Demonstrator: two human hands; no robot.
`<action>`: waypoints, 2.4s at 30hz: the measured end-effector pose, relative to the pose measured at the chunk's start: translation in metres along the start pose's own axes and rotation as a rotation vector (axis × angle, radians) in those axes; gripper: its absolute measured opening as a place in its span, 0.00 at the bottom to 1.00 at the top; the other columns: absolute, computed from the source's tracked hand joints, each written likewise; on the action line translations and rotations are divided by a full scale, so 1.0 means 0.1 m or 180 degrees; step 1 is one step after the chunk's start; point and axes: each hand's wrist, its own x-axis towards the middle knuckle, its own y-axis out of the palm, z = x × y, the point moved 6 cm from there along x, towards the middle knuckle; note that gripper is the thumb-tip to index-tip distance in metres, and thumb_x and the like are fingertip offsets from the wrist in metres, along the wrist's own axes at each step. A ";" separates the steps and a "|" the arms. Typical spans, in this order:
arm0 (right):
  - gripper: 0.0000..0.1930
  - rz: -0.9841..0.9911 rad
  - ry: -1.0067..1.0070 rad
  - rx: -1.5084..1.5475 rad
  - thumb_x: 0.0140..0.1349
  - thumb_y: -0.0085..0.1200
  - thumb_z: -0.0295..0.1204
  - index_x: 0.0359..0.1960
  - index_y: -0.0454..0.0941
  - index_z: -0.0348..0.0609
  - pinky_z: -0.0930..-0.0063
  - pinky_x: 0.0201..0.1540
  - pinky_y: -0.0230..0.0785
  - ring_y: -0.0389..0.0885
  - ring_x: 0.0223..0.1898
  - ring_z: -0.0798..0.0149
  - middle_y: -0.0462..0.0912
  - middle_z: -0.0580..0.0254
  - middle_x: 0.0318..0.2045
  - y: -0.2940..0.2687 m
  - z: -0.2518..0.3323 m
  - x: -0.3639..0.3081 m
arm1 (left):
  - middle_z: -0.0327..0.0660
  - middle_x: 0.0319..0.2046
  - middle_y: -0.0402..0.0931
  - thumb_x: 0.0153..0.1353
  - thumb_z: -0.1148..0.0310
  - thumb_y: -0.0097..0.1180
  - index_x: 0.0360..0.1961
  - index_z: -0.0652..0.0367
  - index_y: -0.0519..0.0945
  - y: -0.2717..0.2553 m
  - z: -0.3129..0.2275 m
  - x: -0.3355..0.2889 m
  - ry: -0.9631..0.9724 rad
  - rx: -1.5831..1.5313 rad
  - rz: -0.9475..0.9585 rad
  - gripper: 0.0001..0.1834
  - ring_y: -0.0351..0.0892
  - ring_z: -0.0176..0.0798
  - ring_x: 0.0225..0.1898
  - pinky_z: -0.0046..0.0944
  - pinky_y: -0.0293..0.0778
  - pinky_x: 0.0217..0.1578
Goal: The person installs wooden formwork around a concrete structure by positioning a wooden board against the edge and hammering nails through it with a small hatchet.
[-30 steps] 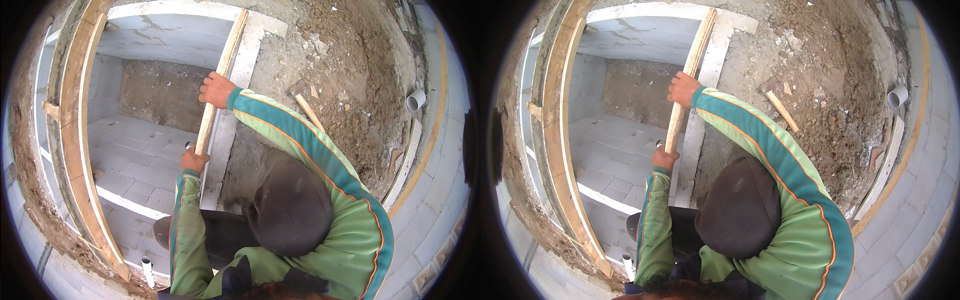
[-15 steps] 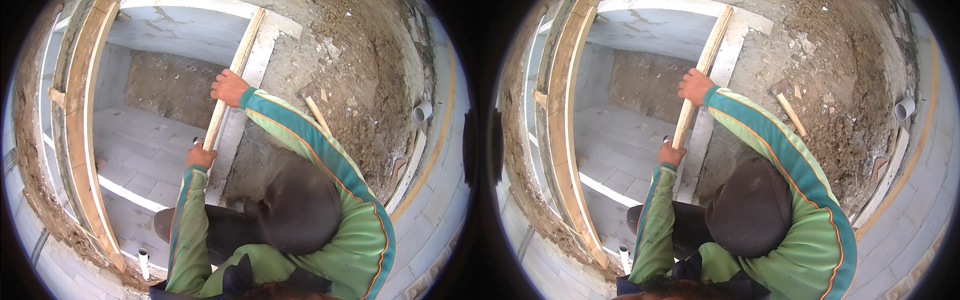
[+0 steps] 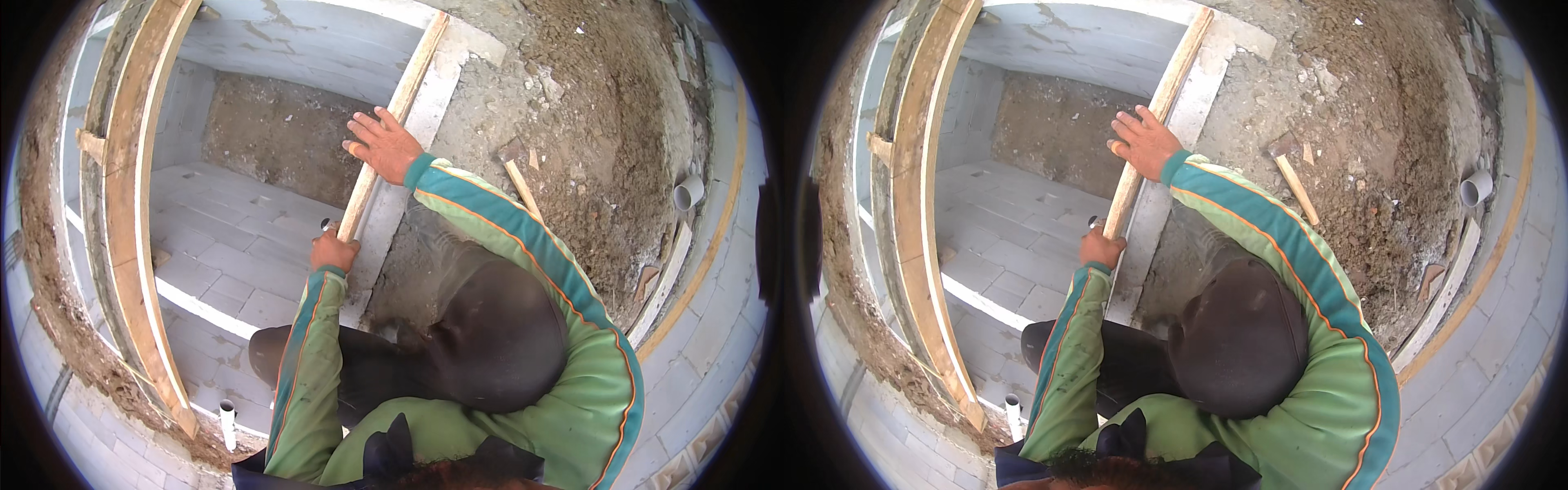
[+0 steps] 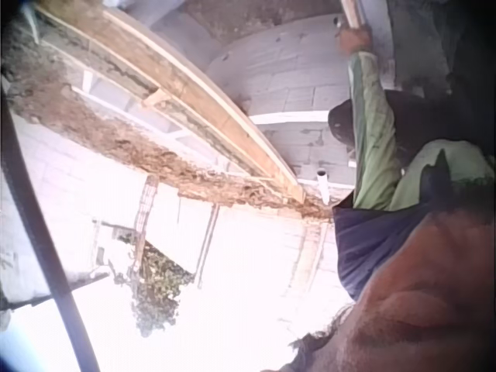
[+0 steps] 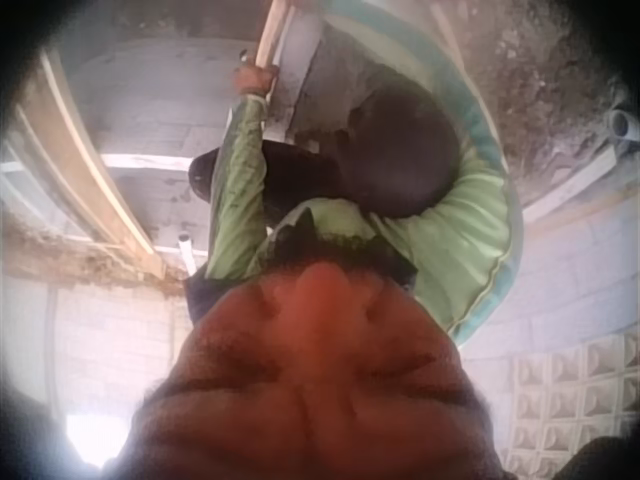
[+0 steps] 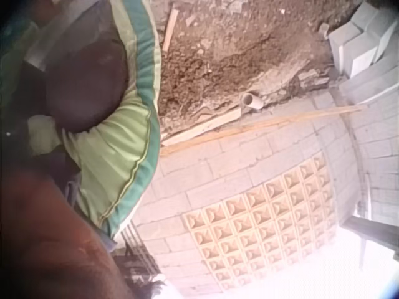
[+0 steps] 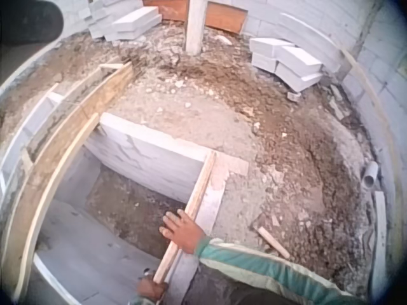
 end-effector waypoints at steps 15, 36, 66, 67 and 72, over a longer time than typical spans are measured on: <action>0.26 0.0309 0.4448 0.0409 0.56 0.58 0.41 0.54 0.69 0.42 0.52 0.56 0.60 0.66 0.57 0.42 0.71 0.45 0.53 0.49 -0.82 -3.48 | 0.52 0.38 0.81 0.43 0.60 0.59 0.51 0.54 0.78 -0.03 -0.03 -0.02 -0.0121 0.0037 0.0073 0.29 0.76 0.57 0.46 0.47 0.74 0.48; 0.23 -0.0963 0.4715 0.1717 0.60 0.54 0.48 0.49 0.72 0.43 0.53 0.41 0.70 0.80 0.39 0.41 0.81 0.43 0.36 0.11 -1.20 -2.61 | 0.58 0.35 0.80 0.41 0.57 0.60 0.46 0.61 0.78 -0.06 -0.09 -0.04 0.0066 -0.0014 -0.0099 0.30 0.79 0.61 0.39 0.51 0.75 0.42; 0.19 -0.0612 0.4476 0.1405 0.61 0.52 0.38 0.49 0.68 0.41 0.52 0.46 0.67 0.75 0.46 0.43 0.75 0.45 0.44 0.63 -1.17 -2.21 | 0.59 0.34 0.79 0.43 0.54 0.61 0.37 0.66 0.78 0.01 -0.05 -0.01 0.0097 0.0181 -0.0184 0.26 0.79 0.62 0.38 0.52 0.75 0.41; 0.19 -0.0696 0.4473 0.1409 0.61 0.52 0.38 0.49 0.68 0.42 0.52 0.46 0.67 0.75 0.46 0.43 0.75 0.46 0.44 0.62 -1.17 -2.21 | 0.59 0.35 0.79 0.43 0.53 0.60 0.37 0.66 0.78 0.02 -0.04 -0.01 0.0088 0.0228 -0.0166 0.26 0.78 0.62 0.38 0.51 0.75 0.41; 0.20 -0.0773 0.4422 0.1528 0.62 0.51 0.39 0.50 0.68 0.41 0.52 0.46 0.67 0.76 0.45 0.43 0.76 0.44 0.43 0.68 -1.17 -2.25 | 0.59 0.35 0.79 0.43 0.52 0.61 0.38 0.65 0.79 -0.02 -0.07 -0.03 0.0018 0.0205 -0.0124 0.27 0.79 0.61 0.38 0.51 0.75 0.42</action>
